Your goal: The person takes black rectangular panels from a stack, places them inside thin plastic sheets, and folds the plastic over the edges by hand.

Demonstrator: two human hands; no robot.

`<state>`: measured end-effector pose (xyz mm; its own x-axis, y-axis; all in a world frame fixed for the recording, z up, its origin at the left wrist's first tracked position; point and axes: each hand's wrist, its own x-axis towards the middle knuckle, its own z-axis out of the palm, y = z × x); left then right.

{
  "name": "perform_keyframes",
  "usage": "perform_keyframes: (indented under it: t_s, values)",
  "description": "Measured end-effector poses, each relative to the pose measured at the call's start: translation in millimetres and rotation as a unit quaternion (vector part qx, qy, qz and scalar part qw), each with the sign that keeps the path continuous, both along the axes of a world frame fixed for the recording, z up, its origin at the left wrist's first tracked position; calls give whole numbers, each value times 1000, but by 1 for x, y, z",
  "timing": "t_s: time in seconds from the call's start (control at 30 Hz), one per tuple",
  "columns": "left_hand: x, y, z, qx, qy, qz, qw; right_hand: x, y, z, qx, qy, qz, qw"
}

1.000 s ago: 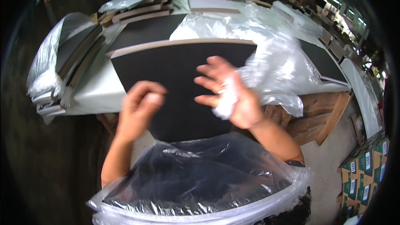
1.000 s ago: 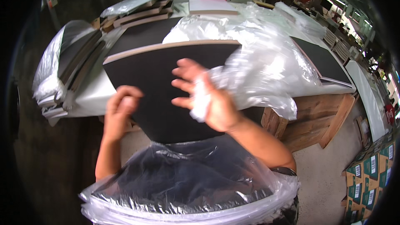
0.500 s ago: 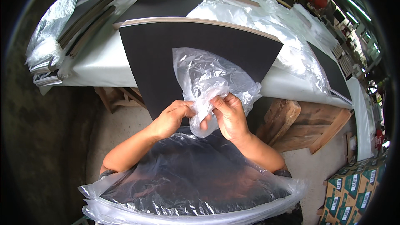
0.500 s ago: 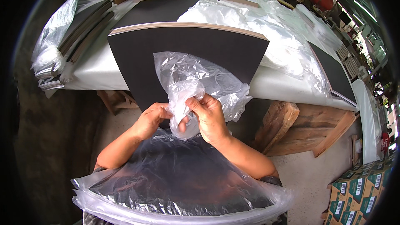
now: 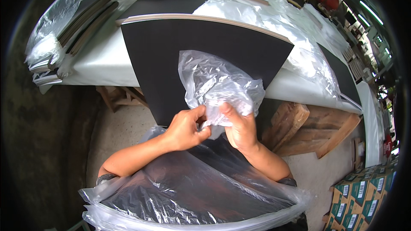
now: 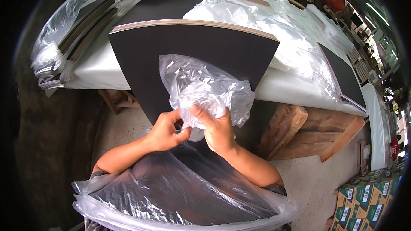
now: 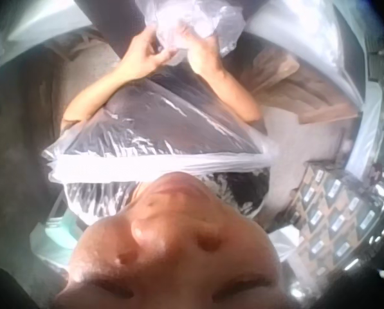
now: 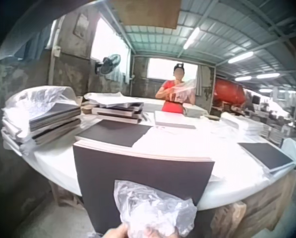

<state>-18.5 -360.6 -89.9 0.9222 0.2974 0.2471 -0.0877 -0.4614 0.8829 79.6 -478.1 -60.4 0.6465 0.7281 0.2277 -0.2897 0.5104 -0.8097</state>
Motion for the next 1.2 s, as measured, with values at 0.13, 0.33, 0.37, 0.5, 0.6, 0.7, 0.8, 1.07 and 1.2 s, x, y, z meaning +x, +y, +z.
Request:
perform_keyframes:
  t_s: [0.13,0.33,0.37,0.5,0.6,0.7,0.8,1.07,1.2]
  values:
    - [5,34,10,321,187,42,927,15,-19,24,117,-25,-49,992]
    - [-6,30,42,-7,-100,-170,980,6,-12,3,28,-20,2,999]
    - [-7,24,43,-20,-59,-140,988,0,-8,1,-1,17,6,1000]
    - [-4,5,31,-195,-53,-28,979,0,-5,-6,-11,22,43,999]
    - [0,1,29,-274,-106,10,956,-1,-7,-5,-13,42,72,996]
    - [-3,8,22,-208,-104,0,973,-6,-6,-11,-26,59,81,995]
    - [1,5,16,-130,-152,-2,980,-3,-4,-14,-15,45,45,998]
    - [-4,27,13,458,178,-77,867,15,-9,-18,39,62,-47,996]
    - [1,27,35,112,-52,-119,985,11,-9,-18,-24,69,-15,997]
